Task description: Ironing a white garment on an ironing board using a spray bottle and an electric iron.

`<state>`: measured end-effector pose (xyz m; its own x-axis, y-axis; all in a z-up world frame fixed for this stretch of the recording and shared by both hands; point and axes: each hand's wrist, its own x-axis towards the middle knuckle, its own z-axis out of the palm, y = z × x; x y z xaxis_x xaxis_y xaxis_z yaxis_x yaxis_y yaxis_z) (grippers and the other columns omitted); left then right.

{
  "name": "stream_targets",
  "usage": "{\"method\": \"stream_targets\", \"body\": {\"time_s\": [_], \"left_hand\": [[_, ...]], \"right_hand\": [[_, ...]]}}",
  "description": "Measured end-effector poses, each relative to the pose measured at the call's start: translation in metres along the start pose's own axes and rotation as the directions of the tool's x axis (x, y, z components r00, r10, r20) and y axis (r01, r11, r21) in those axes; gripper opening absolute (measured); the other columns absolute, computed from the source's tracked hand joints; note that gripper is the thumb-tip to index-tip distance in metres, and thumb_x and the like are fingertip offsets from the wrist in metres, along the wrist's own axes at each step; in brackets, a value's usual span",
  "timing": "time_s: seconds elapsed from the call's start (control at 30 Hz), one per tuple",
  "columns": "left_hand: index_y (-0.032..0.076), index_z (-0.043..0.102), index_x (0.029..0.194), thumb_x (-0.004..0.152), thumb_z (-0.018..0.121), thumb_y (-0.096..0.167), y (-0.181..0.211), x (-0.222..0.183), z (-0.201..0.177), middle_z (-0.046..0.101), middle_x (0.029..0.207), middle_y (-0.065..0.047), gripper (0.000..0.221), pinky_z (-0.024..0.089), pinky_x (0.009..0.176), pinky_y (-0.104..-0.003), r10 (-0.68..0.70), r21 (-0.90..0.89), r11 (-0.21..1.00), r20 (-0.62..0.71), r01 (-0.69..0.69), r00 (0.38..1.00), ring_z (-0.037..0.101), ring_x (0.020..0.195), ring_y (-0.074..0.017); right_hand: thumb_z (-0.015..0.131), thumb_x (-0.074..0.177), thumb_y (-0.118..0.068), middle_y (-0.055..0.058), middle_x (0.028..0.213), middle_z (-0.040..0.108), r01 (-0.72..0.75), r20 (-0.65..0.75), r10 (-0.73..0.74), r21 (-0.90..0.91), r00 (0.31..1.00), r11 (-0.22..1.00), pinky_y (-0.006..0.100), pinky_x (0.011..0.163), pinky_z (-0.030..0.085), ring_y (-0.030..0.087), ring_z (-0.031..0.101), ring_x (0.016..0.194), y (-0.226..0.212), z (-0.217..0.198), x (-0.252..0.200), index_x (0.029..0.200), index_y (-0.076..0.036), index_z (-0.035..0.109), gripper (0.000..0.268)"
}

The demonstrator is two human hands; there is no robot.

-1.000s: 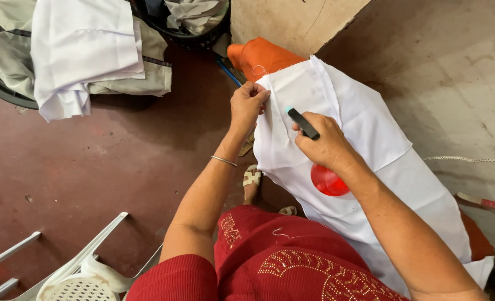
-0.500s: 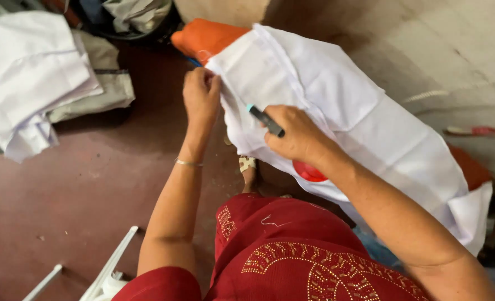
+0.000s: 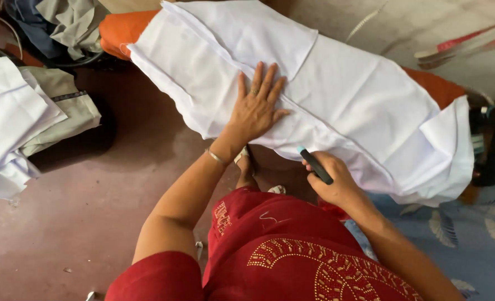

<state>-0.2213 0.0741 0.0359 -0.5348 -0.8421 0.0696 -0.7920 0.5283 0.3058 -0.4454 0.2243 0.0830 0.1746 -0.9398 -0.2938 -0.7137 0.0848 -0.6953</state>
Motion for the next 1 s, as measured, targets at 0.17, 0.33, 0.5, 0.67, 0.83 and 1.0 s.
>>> {"method": "stream_targets", "body": {"time_s": [0.17,0.33,0.5,0.67,0.83,1.0], "left_hand": [[0.016,0.021,0.167,0.101,0.014,0.075,-0.002,0.01,-0.004,0.005,0.171,-0.012,0.089,0.008,0.121,-0.071,0.013,0.125,0.992,0.112,-0.027,0.994,-0.003,0.155,-0.036],[0.015,0.029,0.166,0.105,0.027,0.072,-0.014,0.021,-0.003,0.011,0.169,-0.014,0.084,0.015,0.117,-0.074,0.017,0.144,0.989,0.061,-0.026,0.998,0.002,0.154,-0.038],[0.014,0.028,0.166,0.108,0.036,0.069,-0.016,0.027,-0.002,0.007,0.17,-0.013,0.08,0.015,0.116,-0.076,0.003,0.155,0.988,0.071,-0.014,0.997,0.001,0.154,-0.0389],[0.016,0.022,0.167,0.105,0.025,0.071,-0.027,0.037,-0.012,0.005,0.171,-0.012,0.083,0.013,0.117,-0.076,-0.009,0.128,0.992,0.119,-0.006,0.993,0.0,0.155,-0.0388],[0.017,0.019,0.167,0.104,0.027,0.069,-0.082,0.041,-0.031,0.006,0.172,-0.013,0.082,0.007,0.116,-0.076,-0.047,0.108,0.994,0.137,0.033,0.989,-0.002,0.155,-0.0385],[0.018,0.014,0.167,0.101,0.017,0.071,-0.14,0.035,-0.065,0.002,0.172,-0.012,0.085,0.004,0.117,-0.077,-0.16,0.084,0.985,0.169,0.148,0.973,-0.007,0.155,-0.0363]], "right_hand": [[0.059,0.08,-0.005,0.006,0.089,0.072,-0.008,0.102,0.005,0.035,0.995,0.999,0.038,0.076,0.054,0.025,0.07,0.08,0.005,0.005,-0.052,0.095,-0.006,0.069,0.019],[0.057,0.082,-0.007,0.01,0.101,0.068,0.132,0.078,-0.144,0.138,0.987,0.982,0.038,0.09,0.053,0.026,0.066,0.095,0.016,0.014,-0.082,0.11,-0.003,0.065,0.029],[0.057,0.08,-0.005,0.016,0.107,0.069,0.202,-0.105,-0.192,0.091,0.976,0.975,0.043,0.095,0.052,0.032,0.065,0.102,0.03,0.031,-0.075,0.112,0.0,0.065,0.034],[0.055,0.076,-0.009,0.008,0.082,0.062,0.059,0.007,-0.059,0.041,0.998,0.997,0.042,0.073,0.05,0.029,0.059,0.079,0.035,0.044,-0.061,0.096,-0.007,0.063,0.021],[0.057,0.082,-0.012,0.007,0.086,0.066,-0.065,-0.071,0.077,0.149,0.995,0.987,0.04,0.079,0.052,0.025,0.063,0.081,0.045,0.05,-0.061,0.097,-0.009,0.066,0.018],[0.057,0.082,-0.012,0.01,0.125,0.07,-0.152,-0.416,0.227,0.206,0.88,0.967,0.044,0.103,0.048,0.028,0.066,0.118,0.09,0.071,-0.095,0.12,-0.01,0.067,0.04]]}}
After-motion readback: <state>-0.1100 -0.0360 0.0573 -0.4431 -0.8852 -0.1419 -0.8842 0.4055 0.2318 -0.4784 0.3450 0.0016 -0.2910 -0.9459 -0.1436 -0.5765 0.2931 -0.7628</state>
